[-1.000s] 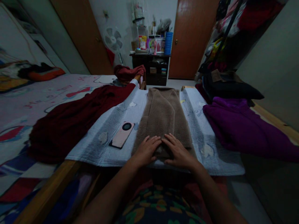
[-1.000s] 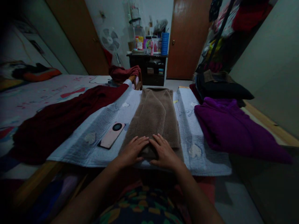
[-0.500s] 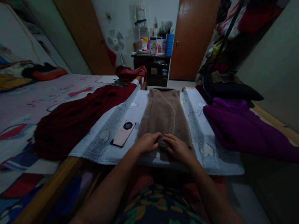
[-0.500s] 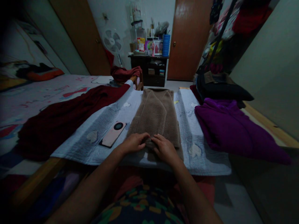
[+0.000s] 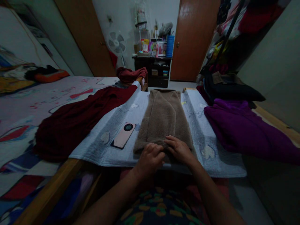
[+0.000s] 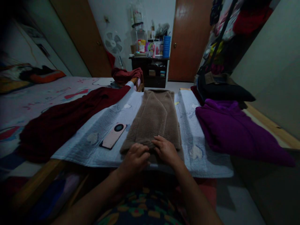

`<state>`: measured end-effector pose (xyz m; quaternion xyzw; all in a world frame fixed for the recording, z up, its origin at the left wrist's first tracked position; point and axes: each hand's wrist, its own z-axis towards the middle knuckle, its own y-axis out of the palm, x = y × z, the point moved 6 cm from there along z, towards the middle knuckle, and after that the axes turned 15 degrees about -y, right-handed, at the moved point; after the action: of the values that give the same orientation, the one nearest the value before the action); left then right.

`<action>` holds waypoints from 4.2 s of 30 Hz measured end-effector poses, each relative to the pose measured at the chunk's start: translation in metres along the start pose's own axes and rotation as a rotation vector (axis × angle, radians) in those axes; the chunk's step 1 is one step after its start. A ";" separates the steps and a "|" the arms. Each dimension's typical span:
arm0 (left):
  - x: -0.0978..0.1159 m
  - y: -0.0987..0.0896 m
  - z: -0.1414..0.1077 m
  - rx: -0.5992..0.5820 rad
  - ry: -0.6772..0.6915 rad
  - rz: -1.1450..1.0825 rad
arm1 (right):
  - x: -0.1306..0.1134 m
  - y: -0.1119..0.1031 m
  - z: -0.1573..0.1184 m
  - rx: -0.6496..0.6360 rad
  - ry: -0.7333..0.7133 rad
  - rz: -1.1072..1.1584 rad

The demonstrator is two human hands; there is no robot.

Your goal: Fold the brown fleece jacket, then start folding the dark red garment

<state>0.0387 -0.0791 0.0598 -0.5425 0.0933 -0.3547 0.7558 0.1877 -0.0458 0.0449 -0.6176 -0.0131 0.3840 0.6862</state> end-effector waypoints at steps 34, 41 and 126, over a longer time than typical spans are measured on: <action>-0.001 0.029 -0.019 0.181 -0.059 0.096 | -0.002 0.000 -0.006 0.064 -0.189 -0.031; 0.000 0.035 -0.013 -0.018 0.027 0.054 | -0.011 0.005 -0.021 0.001 -0.206 -0.005; -0.074 0.084 0.131 -0.251 -0.309 0.170 | 0.033 -0.002 0.022 0.398 -0.017 -0.032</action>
<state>0.0898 0.0806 0.0191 -0.6704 0.0649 -0.1878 0.7149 0.2011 -0.0094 0.0370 -0.4662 0.0476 0.3732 0.8007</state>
